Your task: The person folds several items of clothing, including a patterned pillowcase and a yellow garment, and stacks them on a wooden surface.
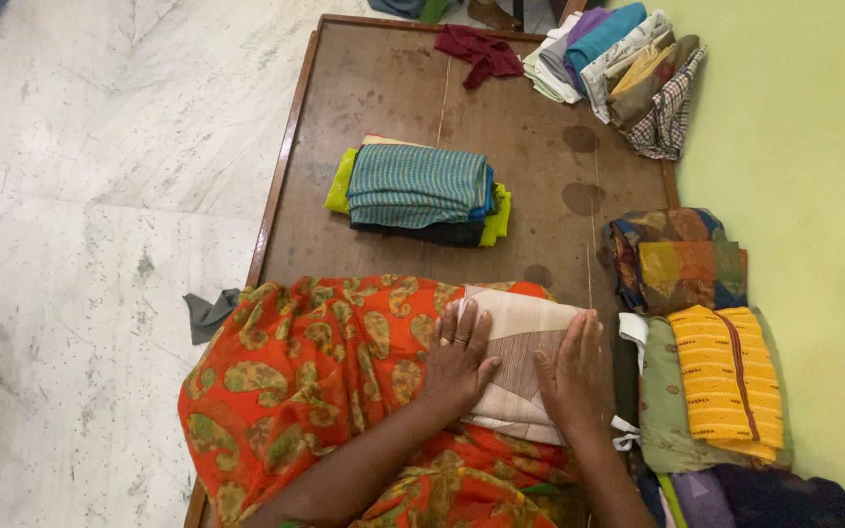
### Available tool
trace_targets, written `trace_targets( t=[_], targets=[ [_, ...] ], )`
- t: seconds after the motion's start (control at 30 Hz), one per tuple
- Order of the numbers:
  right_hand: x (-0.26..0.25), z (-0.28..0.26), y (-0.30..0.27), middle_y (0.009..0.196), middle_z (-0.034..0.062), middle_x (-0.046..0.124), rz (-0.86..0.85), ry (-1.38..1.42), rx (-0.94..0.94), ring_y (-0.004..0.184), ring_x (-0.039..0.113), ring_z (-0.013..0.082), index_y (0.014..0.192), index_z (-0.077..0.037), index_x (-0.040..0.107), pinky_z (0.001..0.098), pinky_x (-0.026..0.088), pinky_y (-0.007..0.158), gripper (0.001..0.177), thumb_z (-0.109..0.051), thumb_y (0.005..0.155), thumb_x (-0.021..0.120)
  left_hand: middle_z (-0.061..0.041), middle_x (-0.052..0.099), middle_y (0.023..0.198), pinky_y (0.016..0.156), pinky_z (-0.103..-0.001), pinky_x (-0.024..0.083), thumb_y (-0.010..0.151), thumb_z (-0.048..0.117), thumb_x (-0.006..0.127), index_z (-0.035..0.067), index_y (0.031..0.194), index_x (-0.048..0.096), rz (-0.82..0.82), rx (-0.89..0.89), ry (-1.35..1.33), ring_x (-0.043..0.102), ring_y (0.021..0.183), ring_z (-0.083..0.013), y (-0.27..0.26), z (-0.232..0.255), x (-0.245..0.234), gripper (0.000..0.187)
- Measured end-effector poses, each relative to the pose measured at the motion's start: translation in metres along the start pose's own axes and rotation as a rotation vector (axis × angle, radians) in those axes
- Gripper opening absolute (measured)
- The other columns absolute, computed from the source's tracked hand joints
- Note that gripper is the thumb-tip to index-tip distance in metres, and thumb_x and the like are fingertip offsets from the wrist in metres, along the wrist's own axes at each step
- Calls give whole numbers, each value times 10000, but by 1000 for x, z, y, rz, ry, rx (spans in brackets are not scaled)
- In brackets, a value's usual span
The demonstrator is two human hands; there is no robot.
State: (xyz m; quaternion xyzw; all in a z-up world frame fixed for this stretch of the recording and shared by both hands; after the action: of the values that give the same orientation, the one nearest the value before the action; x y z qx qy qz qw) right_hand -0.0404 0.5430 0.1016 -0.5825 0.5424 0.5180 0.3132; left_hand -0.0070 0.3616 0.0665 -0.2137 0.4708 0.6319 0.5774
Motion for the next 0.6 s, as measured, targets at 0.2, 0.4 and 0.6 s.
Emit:
trace_targets(
  t=[0.2,0.4,0.6],
  targets=[
    [11,11,-25,1660,300,137,-34,58,52,1518,193,466,1603,55,107,517,202,1201,922,-578,991,379,-162,48,1725,1245,-587,16,1051,446,482,85,1638,166,-91,12,19,-13,1578,-416,-28,-9,13,759],
    [13,16,-62,1625,346,225,69,168,11,1500,251,495,1595,67,133,524,237,1204,893,-519,989,429,-164,42,1736,1253,-576,35,1048,405,458,52,1643,121,-171,3,-22,-8,1588,-417,-61,-14,17,770],
    [14,27,-76,1602,347,233,12,209,34,1486,247,514,1594,65,141,536,235,1194,909,-536,980,437,-152,52,1726,1215,-614,15,1037,423,500,40,1626,147,-212,-13,-24,-22,1558,-478,-67,-13,-3,786]
  ],
)
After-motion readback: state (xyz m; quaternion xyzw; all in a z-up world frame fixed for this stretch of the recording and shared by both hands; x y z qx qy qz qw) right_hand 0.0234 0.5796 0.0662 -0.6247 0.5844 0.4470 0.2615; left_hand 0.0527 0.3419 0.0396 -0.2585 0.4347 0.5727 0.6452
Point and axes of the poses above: each hand's wrist, its own y-axis towards the middle knuckle, its own x-axis out of the palm, z = x × y, the point moved 10 cm from there along y, towards the middle knuckle
